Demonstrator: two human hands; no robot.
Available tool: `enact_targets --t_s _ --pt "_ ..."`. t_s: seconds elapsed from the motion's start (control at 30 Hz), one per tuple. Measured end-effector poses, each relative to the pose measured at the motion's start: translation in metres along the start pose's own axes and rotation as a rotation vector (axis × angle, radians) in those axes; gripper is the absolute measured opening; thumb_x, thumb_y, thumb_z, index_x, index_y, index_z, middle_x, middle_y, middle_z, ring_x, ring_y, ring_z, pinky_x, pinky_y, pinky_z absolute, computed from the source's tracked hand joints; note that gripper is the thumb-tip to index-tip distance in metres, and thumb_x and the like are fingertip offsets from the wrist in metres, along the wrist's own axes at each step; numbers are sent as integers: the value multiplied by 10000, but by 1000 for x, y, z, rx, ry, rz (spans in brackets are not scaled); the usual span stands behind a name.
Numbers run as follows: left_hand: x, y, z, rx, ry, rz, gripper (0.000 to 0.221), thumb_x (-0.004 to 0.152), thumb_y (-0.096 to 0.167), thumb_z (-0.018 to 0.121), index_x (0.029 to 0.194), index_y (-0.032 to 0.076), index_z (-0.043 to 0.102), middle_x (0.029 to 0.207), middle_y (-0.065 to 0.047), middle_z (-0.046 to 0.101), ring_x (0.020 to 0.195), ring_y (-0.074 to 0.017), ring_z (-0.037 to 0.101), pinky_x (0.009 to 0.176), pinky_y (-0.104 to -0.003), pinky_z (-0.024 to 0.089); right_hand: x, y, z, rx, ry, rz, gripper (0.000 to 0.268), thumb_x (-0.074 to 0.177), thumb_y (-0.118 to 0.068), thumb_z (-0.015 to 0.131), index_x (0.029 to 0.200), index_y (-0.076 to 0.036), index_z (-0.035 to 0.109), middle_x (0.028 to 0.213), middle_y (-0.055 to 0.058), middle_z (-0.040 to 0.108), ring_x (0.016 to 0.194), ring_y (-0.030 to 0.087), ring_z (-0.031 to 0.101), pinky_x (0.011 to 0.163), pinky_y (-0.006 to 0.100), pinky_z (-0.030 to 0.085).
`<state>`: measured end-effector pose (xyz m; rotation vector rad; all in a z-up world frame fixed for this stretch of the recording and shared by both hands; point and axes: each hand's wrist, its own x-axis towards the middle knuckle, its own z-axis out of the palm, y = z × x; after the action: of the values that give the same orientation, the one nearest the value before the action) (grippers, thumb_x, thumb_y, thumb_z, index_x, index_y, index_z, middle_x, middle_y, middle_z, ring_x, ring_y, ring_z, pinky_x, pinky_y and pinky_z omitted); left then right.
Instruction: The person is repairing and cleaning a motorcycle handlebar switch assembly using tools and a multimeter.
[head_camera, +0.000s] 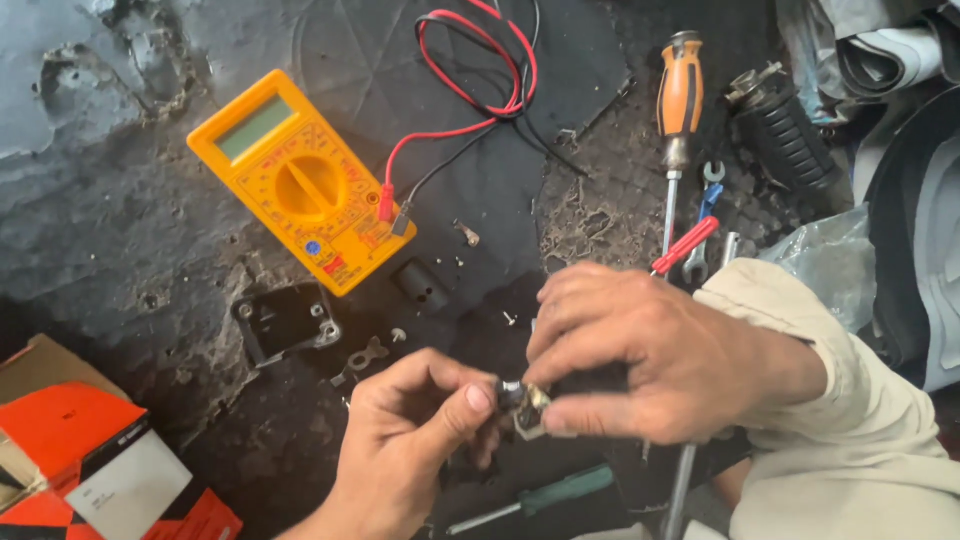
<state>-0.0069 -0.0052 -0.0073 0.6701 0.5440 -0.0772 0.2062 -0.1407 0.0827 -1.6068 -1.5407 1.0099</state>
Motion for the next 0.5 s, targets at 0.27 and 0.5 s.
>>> enact_targets --t_s 0.27,0.5 --pt "8 16 10 279 -124 368 485 862 -20 762 1310 -16 578 1031 -38 678 925 -100 662 824 -259 578 3 17 0 388 -27 294 208 898 -126 754 1055 11 748 1020 107 758 937 200 738 832 320 571" --pt "10 17 4 469 -155 488 313 918 -15 739 1222 -15 663 995 -52 767 919 -76 745 825 -244 624 3 2 10 267 65 103 164 827 -81 846 954 -21 760 946 86 764 911 192 736 815 310 567"
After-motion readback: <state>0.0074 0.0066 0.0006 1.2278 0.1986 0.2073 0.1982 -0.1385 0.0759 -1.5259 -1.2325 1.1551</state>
